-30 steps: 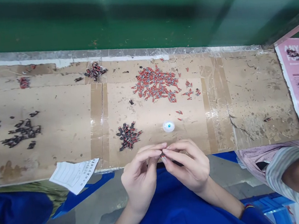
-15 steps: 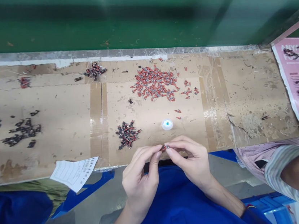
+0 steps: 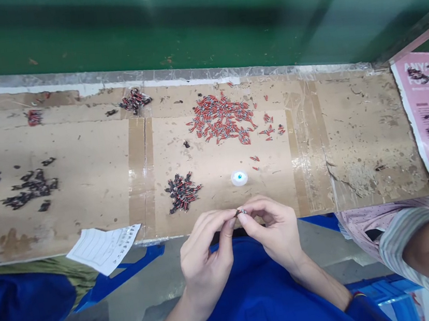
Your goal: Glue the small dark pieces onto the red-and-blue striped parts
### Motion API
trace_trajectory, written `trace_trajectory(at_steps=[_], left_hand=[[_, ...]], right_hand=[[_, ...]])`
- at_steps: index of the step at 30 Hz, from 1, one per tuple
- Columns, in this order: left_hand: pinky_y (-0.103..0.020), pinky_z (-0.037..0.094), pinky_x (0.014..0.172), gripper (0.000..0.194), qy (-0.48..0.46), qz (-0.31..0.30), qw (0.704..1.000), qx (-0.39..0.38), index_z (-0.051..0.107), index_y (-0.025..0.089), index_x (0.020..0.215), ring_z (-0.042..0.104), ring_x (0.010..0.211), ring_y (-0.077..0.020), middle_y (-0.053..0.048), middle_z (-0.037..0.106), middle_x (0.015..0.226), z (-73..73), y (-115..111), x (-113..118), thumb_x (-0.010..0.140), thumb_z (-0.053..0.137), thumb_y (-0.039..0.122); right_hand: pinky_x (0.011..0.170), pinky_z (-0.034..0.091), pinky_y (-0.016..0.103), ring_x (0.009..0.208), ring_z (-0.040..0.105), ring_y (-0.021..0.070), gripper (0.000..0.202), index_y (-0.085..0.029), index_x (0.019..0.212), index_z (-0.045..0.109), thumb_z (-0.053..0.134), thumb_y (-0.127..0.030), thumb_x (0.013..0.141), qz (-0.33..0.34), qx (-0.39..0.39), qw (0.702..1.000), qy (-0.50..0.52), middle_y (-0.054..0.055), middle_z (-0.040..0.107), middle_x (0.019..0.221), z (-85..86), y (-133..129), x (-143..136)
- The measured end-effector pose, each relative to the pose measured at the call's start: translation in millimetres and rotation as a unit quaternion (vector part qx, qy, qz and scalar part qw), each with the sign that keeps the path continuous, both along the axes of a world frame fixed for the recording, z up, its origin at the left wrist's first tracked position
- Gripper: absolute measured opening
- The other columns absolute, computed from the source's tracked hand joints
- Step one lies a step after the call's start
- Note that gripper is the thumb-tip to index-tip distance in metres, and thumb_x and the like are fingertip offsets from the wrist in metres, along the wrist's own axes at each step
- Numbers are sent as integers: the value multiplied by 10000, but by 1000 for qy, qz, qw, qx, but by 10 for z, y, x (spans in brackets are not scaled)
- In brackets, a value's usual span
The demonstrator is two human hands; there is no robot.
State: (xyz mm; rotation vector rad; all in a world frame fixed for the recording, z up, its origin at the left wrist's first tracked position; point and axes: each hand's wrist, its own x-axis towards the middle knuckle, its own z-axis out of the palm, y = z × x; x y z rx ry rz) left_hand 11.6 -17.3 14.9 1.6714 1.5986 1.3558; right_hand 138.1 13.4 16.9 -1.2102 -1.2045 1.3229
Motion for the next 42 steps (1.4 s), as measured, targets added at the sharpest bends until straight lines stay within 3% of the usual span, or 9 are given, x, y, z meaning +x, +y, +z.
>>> trace_trajectory(at_steps=[9, 14, 22, 27, 31, 37, 42], left_hand=[[-223, 575, 712, 171, -40, -13, 998, -52, 702, 222, 983, 690, 766, -120, -10, 725, 831, -99, 34, -8, 900, 600, 112], [-247, 585, 729, 169, -77, -27, 992, -91, 725, 226, 1004, 706, 805, -142, -29, 753, 879, -152, 53, -53, 895, 622, 148], [-239, 569, 667, 233, -66, -50, 993, -82, 747, 252, 1037, 699, 764, -140, -25, 763, 880, -59, 89, -91, 902, 601, 129], [-240, 561, 651, 259, -61, -65, 993, -77, 752, 259, 1059, 693, 748, -142, -29, 760, 864, -42, 81, -96, 902, 600, 121], [-243, 559, 638, 269, -60, -66, 994, -69, 759, 266, 1055, 690, 731, -143, -27, 761, 851, -52, 74, -101, 903, 591, 123], [-235, 559, 621, 282, -77, -55, 993, -77, 763, 266, 1041, 682, 720, -138, -21, 754, 820, -76, 46, -99, 886, 600, 95], [-329, 594, 701, 241, -27, -51, 992, -109, 771, 303, 1016, 711, 786, -196, -37, 772, 897, -198, 79, -223, 887, 614, 172]], right_hand=[[532, 532, 219, 579, 606, 110, 164, -203, 657, 610, 727, -276, 744, -14, -82, 996, 41, -17, 665, 641, -133, 40, -41], [542, 535, 225, 584, 619, 117, 158, -204, 681, 636, 735, -305, 752, -27, -114, 992, 43, -17, 682, 642, -148, 24, -47], [654, 609, 279, 687, 714, 154, 104, -209, 798, 751, 745, -306, 760, 32, -123, 991, 43, 27, 772, 766, -66, 25, 113], [633, 609, 258, 645, 702, 138, 98, -213, 737, 736, 786, -291, 706, 22, -142, 988, 50, 2, 746, 706, -87, 27, 116], [555, 575, 229, 580, 660, 121, 141, -202, 706, 713, 804, -305, 675, 15, -150, 987, 46, -6, 719, 660, -119, 21, 78], [567, 560, 224, 564, 631, 108, 138, -195, 701, 674, 773, -291, 687, 19, -154, 987, 42, -17, 689, 636, -184, -2, 19], [580, 566, 249, 605, 654, 127, 121, -193, 767, 695, 715, -312, 766, 43, -113, 992, -17, 4, 710, 684, -256, 7, -5]])
